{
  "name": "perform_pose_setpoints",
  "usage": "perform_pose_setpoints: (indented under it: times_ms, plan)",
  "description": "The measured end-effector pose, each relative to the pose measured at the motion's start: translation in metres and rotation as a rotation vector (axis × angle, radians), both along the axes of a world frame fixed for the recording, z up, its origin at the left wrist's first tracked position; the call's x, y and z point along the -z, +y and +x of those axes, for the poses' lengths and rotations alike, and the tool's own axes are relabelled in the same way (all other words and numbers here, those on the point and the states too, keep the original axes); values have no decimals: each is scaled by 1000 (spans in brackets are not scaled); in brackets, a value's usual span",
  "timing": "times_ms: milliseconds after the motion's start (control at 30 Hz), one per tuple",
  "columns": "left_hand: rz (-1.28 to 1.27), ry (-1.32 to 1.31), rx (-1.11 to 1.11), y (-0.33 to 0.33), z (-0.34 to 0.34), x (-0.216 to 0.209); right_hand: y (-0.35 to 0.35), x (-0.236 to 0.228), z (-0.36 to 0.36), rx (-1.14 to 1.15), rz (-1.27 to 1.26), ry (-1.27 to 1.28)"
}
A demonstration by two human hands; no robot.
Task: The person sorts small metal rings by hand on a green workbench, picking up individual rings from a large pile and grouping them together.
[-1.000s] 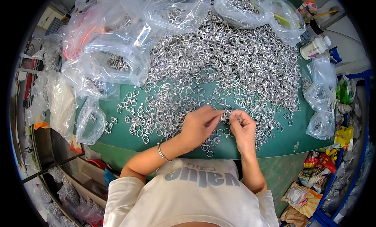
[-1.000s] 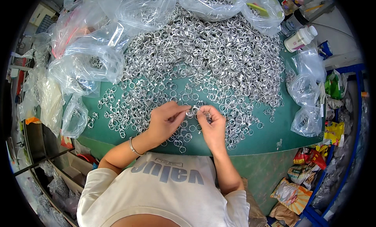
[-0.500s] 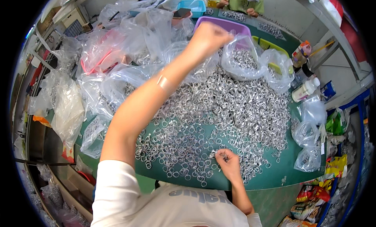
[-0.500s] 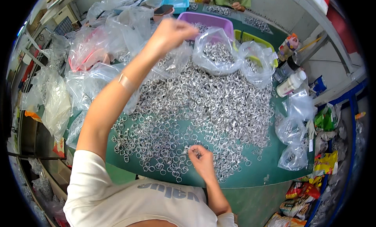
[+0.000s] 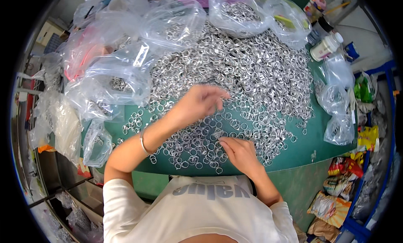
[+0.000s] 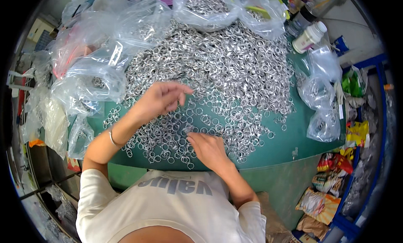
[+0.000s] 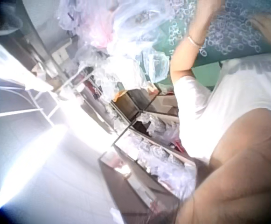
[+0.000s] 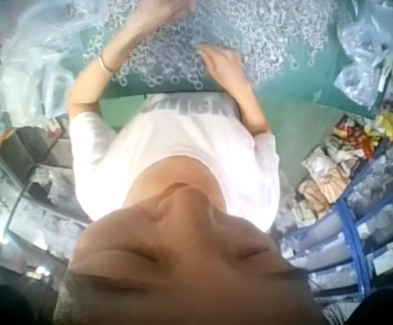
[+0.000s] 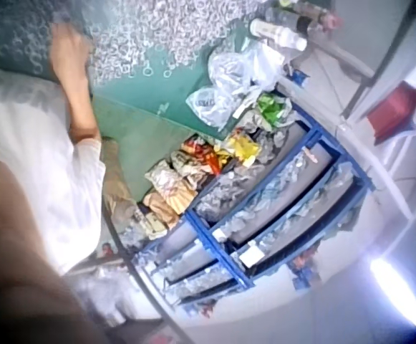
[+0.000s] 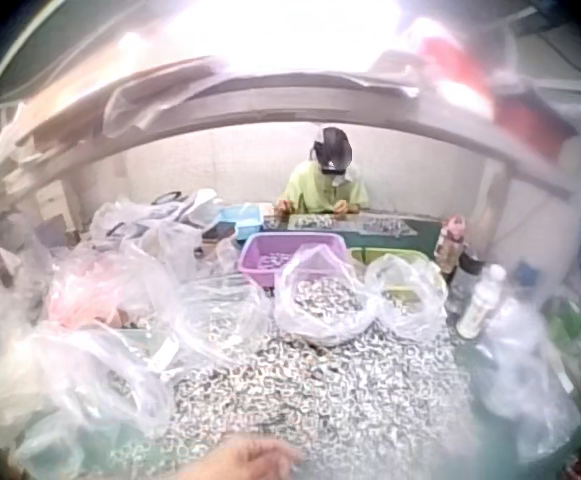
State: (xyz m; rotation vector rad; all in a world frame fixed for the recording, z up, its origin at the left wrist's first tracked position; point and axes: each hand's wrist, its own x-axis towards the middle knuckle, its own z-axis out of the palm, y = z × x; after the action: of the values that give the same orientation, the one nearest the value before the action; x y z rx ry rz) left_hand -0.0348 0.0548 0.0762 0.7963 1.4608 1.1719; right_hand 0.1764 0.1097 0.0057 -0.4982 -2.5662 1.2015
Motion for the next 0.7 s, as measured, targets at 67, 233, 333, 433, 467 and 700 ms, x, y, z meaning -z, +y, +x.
perform_pose_setpoints:
  times_ms: [67, 233, 333, 433, 467, 700]
  plan:
    - [132, 208, 79, -15, 10, 58, 0, -7, 18, 72, -298, -124]
    - [14, 614, 109, -14, 48, 75, 21, 1, 47, 425, -1307, 393]
    - [164, 931, 108, -7, 62, 82, 36, 1, 47, 574, -1262, 487]
    - [59, 1000, 212, 0, 67, 83, 44, 1, 44, 587, -645, 91]
    - [16, 1011, 236, 1, 68, 84, 44, 2, 40, 526, -347, 9]
    - [84, 301, 84, -19, 48, 75, 32, -9, 22, 457, 167, -154]
